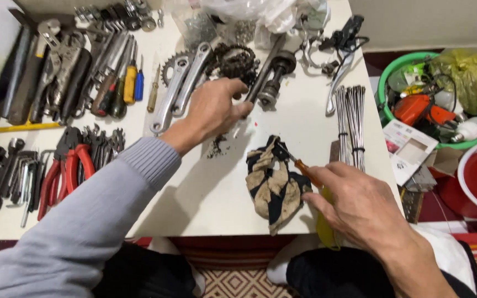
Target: Cleaning a bicycle sprocket using a small tool and a rag to remove dirt and grease from between the teeth.
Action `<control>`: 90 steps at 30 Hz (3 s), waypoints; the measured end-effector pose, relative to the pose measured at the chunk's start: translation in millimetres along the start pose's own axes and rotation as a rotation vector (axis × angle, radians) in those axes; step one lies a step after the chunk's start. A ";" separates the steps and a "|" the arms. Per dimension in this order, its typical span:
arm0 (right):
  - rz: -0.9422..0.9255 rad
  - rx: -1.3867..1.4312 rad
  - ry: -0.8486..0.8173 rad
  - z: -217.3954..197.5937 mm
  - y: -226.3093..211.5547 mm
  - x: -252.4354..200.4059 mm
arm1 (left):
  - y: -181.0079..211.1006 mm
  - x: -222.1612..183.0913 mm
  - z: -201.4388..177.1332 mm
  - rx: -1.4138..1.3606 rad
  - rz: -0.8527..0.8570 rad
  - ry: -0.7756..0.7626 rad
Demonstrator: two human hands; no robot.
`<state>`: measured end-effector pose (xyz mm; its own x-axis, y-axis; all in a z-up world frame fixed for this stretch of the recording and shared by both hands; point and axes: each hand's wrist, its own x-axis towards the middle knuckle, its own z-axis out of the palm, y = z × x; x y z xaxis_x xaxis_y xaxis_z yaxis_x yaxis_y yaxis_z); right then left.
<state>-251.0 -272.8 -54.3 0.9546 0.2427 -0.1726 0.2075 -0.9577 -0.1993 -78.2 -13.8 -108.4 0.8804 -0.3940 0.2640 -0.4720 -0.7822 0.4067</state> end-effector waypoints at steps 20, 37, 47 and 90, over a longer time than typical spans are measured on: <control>-0.077 -0.170 0.131 72.4 24.0 45.4 | 72.4 -111.7 29.5 -0.475 -0.530 -0.239; 0.148 0.609 -0.039 23.8 -36.4 2.7 | 79.6 -149.5 27.7 -1.491 -0.980 0.206; 0.207 0.884 -0.175 11.3 -57.3 -0.3 | 97.7 -150.1 24.1 -1.403 -1.025 0.264; 0.080 1.223 0.188 53.3 -59.1 -7.3 | 133.3 -151.5 -28.0 -1.715 -1.019 0.047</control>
<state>-281.6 -209.8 -92.7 0.9922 0.0681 -0.1049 -0.0920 -0.1710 -0.9810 -275.8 -44.8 -69.7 0.8162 -0.1510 -0.5578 0.5418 0.5355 0.6478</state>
